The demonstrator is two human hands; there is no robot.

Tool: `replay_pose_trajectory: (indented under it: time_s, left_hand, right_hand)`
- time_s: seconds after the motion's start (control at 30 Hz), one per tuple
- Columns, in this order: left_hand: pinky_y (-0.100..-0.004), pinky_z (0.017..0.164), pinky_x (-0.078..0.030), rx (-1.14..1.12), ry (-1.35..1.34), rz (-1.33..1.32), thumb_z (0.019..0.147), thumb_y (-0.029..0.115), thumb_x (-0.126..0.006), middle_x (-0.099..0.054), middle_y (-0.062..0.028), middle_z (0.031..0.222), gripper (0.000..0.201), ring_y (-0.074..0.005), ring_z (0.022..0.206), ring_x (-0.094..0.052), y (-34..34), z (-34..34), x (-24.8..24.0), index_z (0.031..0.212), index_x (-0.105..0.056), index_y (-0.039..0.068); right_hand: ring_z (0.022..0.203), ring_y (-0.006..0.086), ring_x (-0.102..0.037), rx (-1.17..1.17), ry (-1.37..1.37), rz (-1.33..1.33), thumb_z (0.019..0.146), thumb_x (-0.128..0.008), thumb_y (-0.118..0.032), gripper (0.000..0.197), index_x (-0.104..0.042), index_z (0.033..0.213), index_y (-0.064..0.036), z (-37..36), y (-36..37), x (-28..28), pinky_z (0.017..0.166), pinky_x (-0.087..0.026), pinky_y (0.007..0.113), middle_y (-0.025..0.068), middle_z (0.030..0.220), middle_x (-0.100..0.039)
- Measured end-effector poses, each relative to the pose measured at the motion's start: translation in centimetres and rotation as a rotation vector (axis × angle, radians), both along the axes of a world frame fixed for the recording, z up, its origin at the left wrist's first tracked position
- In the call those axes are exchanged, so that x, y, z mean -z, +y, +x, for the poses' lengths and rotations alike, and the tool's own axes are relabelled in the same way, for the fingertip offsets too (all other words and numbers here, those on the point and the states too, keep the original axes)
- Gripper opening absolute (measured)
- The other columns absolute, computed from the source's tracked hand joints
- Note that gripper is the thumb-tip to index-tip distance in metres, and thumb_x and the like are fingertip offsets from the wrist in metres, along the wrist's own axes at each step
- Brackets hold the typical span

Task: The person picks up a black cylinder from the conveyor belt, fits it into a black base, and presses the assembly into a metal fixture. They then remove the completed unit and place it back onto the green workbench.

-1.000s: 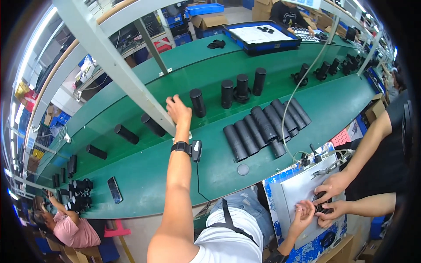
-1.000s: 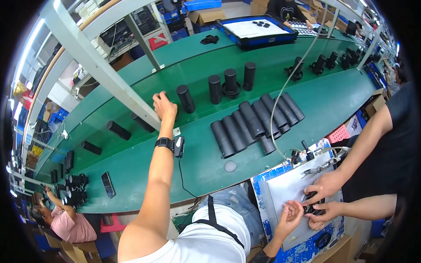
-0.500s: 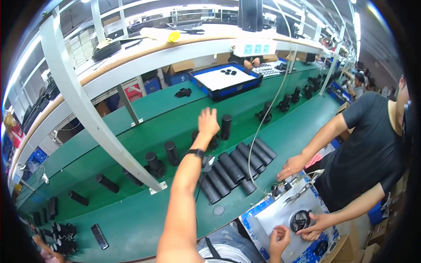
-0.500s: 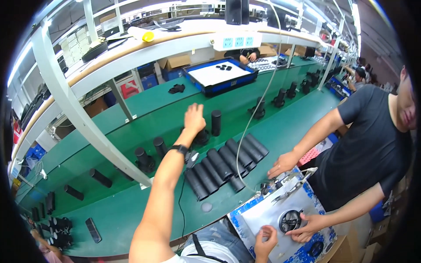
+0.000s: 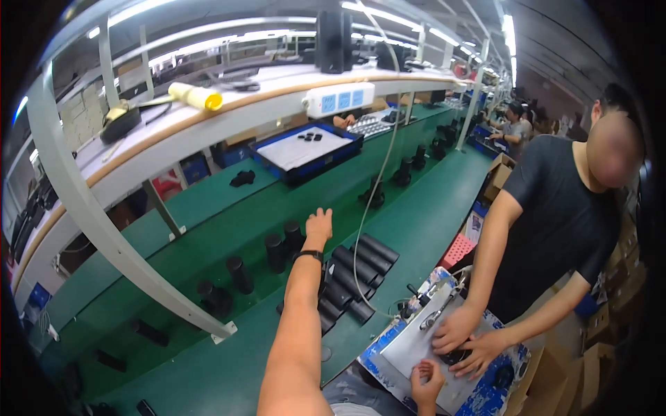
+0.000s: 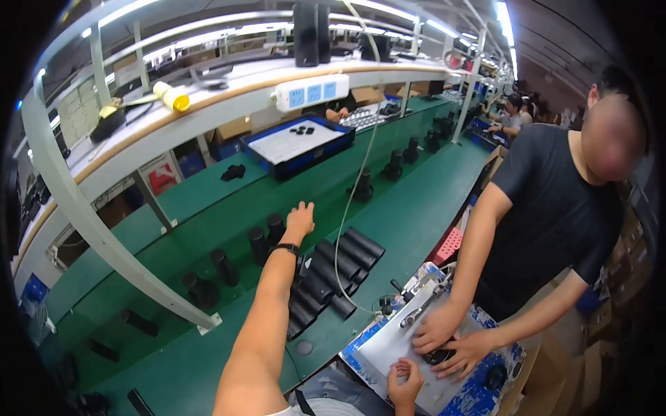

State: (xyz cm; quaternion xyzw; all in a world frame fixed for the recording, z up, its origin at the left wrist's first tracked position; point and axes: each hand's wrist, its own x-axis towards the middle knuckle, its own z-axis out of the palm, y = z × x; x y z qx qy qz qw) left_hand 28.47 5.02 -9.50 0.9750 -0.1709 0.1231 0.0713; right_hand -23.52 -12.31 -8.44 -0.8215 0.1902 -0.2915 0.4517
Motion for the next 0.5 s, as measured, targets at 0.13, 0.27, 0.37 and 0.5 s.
replay_pose_trajectory:
  time_s: [0.13, 0.27, 0.37, 0.5]
  left_hand:
    - [-0.0432, 0.082, -0.054, 0.005, 0.072, -0.078, 0.078, 0.018, -0.067, -0.062, -0.0178, 0.111, 0.056, -0.0357, 0.097, -0.065, -1.0, 0.4, -1.2, 0.127, -0.043, 0.009]
    - [-0.0421, 0.084, -0.054, -0.025, 0.199, -0.021, 0.076, 0.016, -0.07, -0.068, -0.0161, 0.106, 0.043, -0.0333, 0.1, -0.065, -0.3, -0.2, -2.5, 0.116, -0.058, 0.003]
    - [-0.0407, 0.086, -0.054, -0.107, 0.198, -0.09, 0.074, 0.015, -0.073, -0.067, -0.0165, 0.11, 0.026, -0.0314, 0.102, -0.065, 0.6, 0.5, -0.3, 0.096, -0.071, 0.004]
    - [-0.0409, 0.085, -0.055, -0.014, 0.14, -0.025, 0.07, 0.012, -0.076, -0.057, -0.02, 0.119, 0.041, -0.034, 0.104, -0.063, -0.3, -0.4, -1.5, 0.107, -0.063, 0.002]
  right_hand:
    - [0.071, 0.0147, -0.062, 0.059, 0.008, -0.035, 0.082, -0.069, -0.008, 0.031, -0.059, 0.111, -0.0015, -0.1, -0.7, 1.7, 0.065, -0.051, 0.026, 0.008, 0.084, -0.066]
    - [0.07, 0.0171, -0.064, 0.067, 0.003, -0.023, 0.081, -0.069, -0.009, 0.032, -0.059, 0.11, -0.0031, -0.6, 0.5, 0.7, 0.064, -0.053, 0.029, 0.0095, 0.081, -0.066]
    - [0.068, 0.0176, -0.065, 0.081, 0.051, -0.003, 0.081, -0.07, -0.01, 0.032, -0.06, 0.11, -0.0036, -0.6, 1.0, 0.4, 0.063, -0.053, 0.03, 0.0096, 0.081, -0.066]
    - [0.069, 0.0176, -0.065, 0.076, 0.057, -0.041, 0.08, -0.071, -0.011, 0.032, -0.06, 0.109, -0.0034, -0.2, 0.8, 1.0, 0.063, -0.053, 0.03, 0.0101, 0.081, -0.067]
